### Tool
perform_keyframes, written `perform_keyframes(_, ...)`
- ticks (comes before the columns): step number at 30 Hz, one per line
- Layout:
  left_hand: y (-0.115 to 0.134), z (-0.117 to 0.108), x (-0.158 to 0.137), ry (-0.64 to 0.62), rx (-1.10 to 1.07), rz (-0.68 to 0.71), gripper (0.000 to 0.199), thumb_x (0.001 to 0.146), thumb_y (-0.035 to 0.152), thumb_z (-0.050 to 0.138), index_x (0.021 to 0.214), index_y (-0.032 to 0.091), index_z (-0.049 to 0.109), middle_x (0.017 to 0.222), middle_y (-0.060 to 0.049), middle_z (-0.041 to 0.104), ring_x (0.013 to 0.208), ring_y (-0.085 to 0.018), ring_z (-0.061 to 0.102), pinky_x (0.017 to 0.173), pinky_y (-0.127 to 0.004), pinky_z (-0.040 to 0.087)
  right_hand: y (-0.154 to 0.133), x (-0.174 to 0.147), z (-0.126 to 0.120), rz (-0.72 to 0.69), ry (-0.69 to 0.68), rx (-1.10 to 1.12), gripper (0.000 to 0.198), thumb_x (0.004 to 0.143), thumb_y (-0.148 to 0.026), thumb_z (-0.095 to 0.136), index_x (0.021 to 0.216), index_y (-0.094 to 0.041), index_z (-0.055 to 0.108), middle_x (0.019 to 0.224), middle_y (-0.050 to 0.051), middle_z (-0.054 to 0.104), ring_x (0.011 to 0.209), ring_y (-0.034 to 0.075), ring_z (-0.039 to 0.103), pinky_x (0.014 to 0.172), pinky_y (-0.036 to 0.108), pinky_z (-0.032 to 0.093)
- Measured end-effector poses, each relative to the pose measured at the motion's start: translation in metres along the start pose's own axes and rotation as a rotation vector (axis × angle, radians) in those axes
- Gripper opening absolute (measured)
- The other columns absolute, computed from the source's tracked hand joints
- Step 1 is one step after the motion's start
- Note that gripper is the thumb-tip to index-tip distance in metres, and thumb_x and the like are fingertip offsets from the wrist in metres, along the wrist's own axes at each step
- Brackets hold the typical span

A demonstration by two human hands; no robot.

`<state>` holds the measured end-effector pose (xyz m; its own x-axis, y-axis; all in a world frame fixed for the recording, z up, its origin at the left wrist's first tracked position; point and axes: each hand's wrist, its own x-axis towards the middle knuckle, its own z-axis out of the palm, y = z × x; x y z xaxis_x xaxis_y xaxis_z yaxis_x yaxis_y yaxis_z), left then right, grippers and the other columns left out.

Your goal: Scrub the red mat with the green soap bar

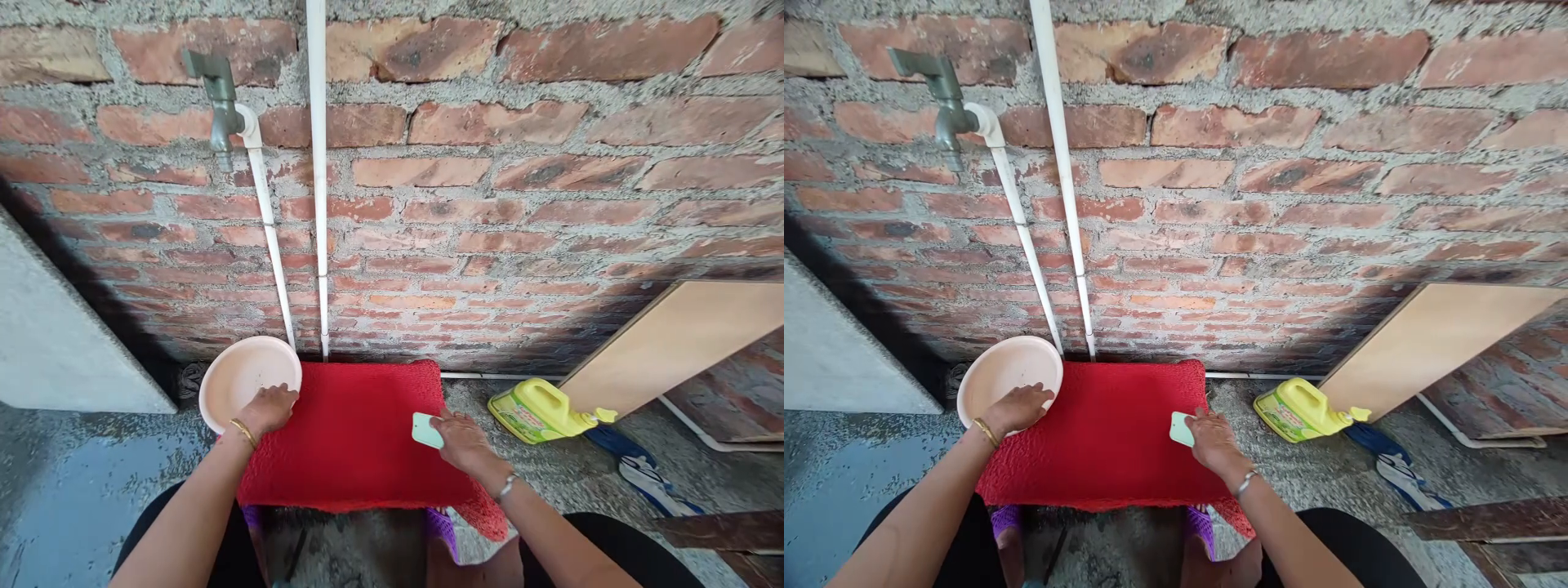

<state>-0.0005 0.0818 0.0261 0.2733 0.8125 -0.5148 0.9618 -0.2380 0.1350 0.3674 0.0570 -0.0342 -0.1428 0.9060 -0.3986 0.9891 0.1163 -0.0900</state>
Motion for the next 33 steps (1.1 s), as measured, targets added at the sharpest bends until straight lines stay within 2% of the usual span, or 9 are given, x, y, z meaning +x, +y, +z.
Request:
perform_keyframes(3,0.052,0.014,-0.002,0.071,-0.064,0.110,0.049,0.090,0.024,0.055,0.138,0.020,0.053,0.141,-0.017,0.053,0.128,-0.033,0.053,0.107,-0.048,0.041,0.010,-0.024,-0.018,-0.060,-0.032,-0.030,0.046,0.060,-0.007,0.061,0.103,-0.021,0.070,0.110,0.010,0.067,0.104,0.029,0.062,0.093,0.039,0.043)
perform_keyframes(7,0.123,0.042,-0.001,0.080,-0.182,0.394,0.090,0.078,0.045,0.073,0.154,0.027,0.028,0.160,-0.014,0.030,0.145,-0.035,0.030,0.117,-0.050,0.031,-0.008,-0.046,-0.035,-0.278,-0.088,0.092,0.042,0.057,-0.014,0.064,0.098,-0.024,0.066,0.102,0.003,0.063,0.092,0.022,0.060,0.083,0.032,0.044)
perform_keyframes(9,0.147,0.055,0.000,0.104,-0.235,0.508,0.089,0.080,0.045,0.070,0.154,0.025,0.026,0.158,-0.016,0.033,0.143,-0.036,0.033,0.116,-0.054,0.030,-0.015,-0.052,-0.041,-0.356,-0.115,0.163,0.036,0.058,-0.017,0.064,0.093,-0.024,0.063,0.097,0.001,0.062,0.088,0.019,0.059,0.078,0.029,0.043)
perform_keyframes(13,0.174,0.070,-0.003,0.168,-0.300,0.497,0.069,0.087,0.047,0.060,0.148,0.024,0.036,0.138,-0.014,0.052,0.128,-0.031,0.049,0.112,-0.048,0.037,-0.011,-0.051,-0.046,-0.425,-0.182,0.261,0.028,0.057,-0.019,0.066,0.084,-0.023,0.057,0.090,-0.002,0.060,0.085,0.018,0.057,0.074,0.027,0.040)
perform_keyframes(19,0.181,0.085,-0.002,0.101,-0.331,0.404,0.075,0.083,0.061,0.059,0.147,0.029,0.036,0.130,-0.013,0.050,0.122,-0.034,0.052,0.105,-0.049,0.043,0.001,-0.029,-0.031,-0.536,-0.258,0.282,0.027,0.057,-0.023,0.072,0.080,-0.022,0.058,0.094,-0.002,0.061,0.091,0.019,0.058,0.077,0.027,0.041)
perform_keyframes(23,0.163,0.104,0.016,0.157,-0.350,0.203,0.064,0.087,0.052,0.057,0.146,0.034,0.040,0.131,-0.011,0.050,0.118,-0.030,0.053,0.104,-0.046,0.043,0.000,-0.014,-0.023,-0.607,-0.156,0.347,0.030,0.072,-0.032,0.068,0.101,-0.024,0.065,0.119,0.005,0.062,0.108,0.022,0.058,0.092,0.032,0.045)
perform_keyframes(26,0.139,0.115,0.037,0.239,-0.394,-0.174,0.057,0.093,0.041,0.050,0.148,0.029,0.041,0.130,-0.013,0.053,0.117,-0.027,0.055,0.104,-0.040,0.043,0.004,-0.008,-0.021,-0.561,-0.052,0.261,0.038,0.084,-0.034,0.059,0.120,-0.024,0.064,0.127,0.011,0.062,0.118,0.027,0.057,0.101,0.040,0.044)
perform_keyframes(30,0.107,0.120,0.064,0.296,-0.419,-0.705,0.053,0.100,0.033,0.034,0.151,0.019,0.037,0.121,-0.017,0.059,0.106,-0.025,0.063,0.096,-0.036,0.047,0.009,-0.008,-0.019,-0.522,-0.131,0.156,0.035,0.086,-0.026,0.054,0.118,-0.022,0.067,0.125,0.014,0.066,0.122,0.031,0.058,0.103,0.045,0.045)
perform_keyframes(33,0.094,0.121,0.083,0.339,-0.378,-0.910,0.053,0.100,0.037,0.033,0.150,0.020,0.039,0.120,-0.018,0.060,0.104,-0.028,0.064,0.088,-0.038,0.051,0.011,-0.009,-0.013,-0.537,-0.236,0.132,0.041,0.084,-0.025,0.056,0.123,-0.023,0.065,0.132,0.014,0.064,0.129,0.030,0.054,0.107,0.043,0.043)
